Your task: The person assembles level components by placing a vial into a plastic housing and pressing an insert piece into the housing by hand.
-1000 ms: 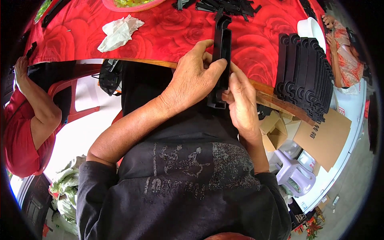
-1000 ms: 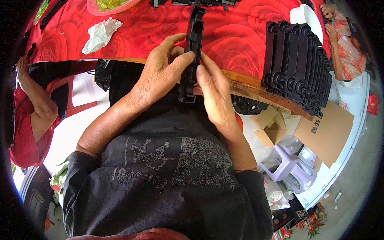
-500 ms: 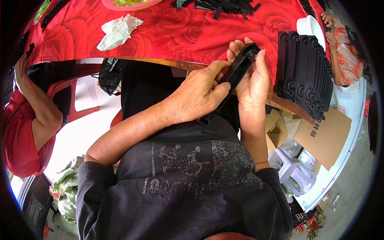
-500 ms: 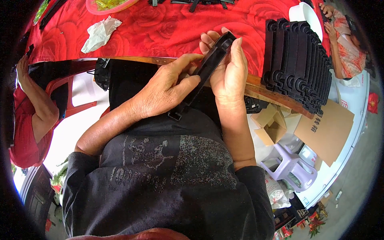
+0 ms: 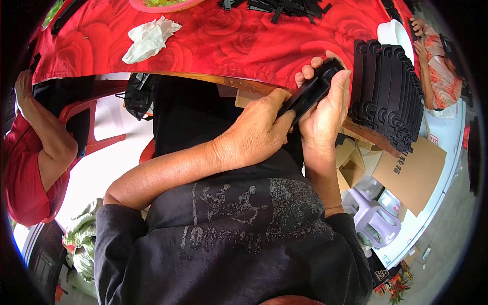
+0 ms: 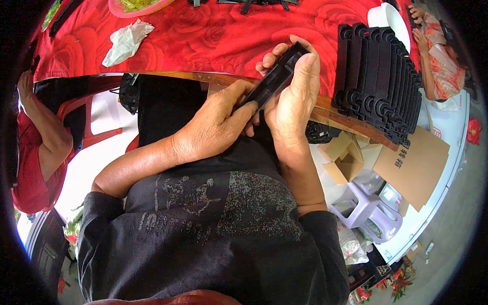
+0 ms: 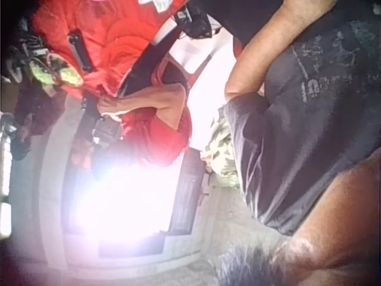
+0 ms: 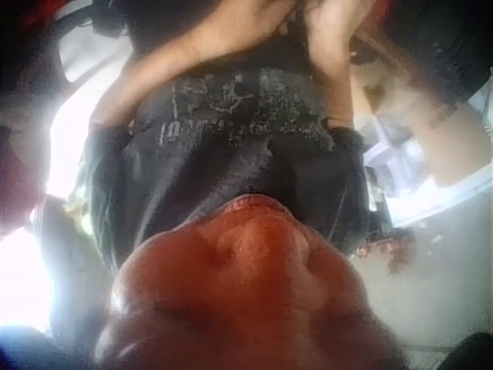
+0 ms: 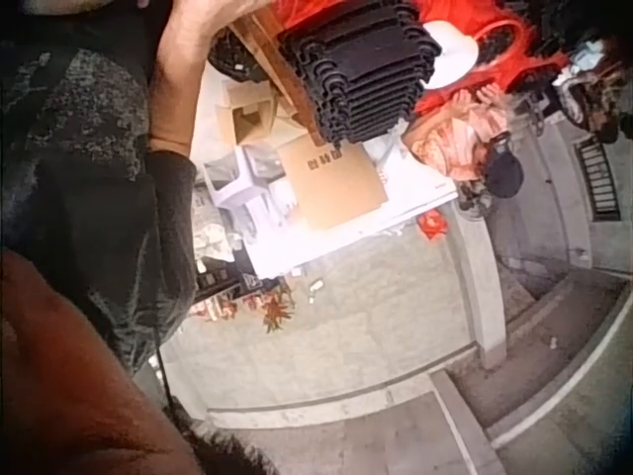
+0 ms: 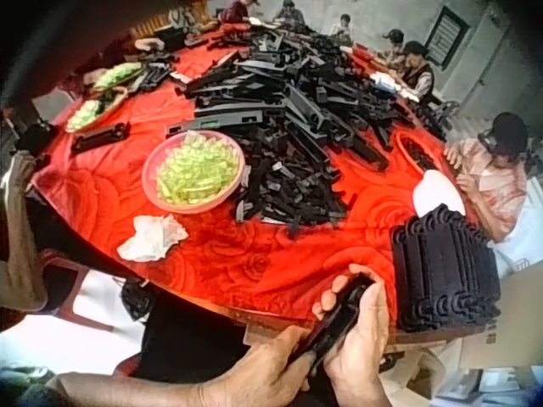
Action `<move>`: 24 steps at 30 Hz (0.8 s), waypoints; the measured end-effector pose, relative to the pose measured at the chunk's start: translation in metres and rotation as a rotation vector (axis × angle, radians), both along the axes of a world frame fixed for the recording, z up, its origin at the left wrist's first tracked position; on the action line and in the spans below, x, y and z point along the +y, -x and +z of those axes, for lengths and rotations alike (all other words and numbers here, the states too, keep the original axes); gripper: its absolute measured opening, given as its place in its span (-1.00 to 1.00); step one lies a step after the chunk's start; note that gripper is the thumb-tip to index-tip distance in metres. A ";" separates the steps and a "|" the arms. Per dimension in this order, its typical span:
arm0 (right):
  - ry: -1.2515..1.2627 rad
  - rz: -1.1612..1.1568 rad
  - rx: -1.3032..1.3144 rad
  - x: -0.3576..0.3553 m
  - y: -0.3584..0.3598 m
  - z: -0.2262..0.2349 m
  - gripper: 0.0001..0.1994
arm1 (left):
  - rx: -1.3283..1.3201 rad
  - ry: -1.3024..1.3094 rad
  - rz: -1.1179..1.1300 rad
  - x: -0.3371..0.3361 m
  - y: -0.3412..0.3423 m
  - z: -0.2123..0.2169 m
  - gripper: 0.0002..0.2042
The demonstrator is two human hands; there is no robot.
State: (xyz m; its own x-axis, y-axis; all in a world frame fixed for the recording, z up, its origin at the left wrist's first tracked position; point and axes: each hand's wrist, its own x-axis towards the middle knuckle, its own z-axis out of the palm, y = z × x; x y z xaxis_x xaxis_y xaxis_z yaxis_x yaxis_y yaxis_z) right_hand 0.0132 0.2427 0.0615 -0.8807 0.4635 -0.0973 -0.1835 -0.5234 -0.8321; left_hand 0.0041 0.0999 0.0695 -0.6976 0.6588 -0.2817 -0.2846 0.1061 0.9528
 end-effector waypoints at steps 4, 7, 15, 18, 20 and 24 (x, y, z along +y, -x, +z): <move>-0.086 -0.034 -0.015 -0.006 -0.002 0.007 -0.53 | 0.012 0.031 -0.032 -0.001 -0.003 0.003 -0.83; -0.123 -0.013 -0.005 -0.006 -0.003 0.007 -0.54 | -0.041 0.002 0.000 0.002 -0.005 0.002 -0.84; -0.192 -0.028 -0.015 -0.009 -0.005 0.012 -0.55 | -0.039 0.011 -0.024 0.006 -0.004 -0.001 -0.85; -0.269 -0.047 -0.031 -0.013 -0.006 0.014 -0.55 | -0.030 0.019 -0.024 0.006 -0.005 -0.002 -0.84; -0.310 -0.059 -0.034 -0.014 -0.007 0.016 -0.56 | 0.001 0.000 -0.006 0.006 -0.006 0.000 -0.83; -0.307 -0.063 -0.032 -0.017 -0.007 0.019 -0.56 | 0.009 0.004 0.015 0.007 -0.006 0.002 -0.82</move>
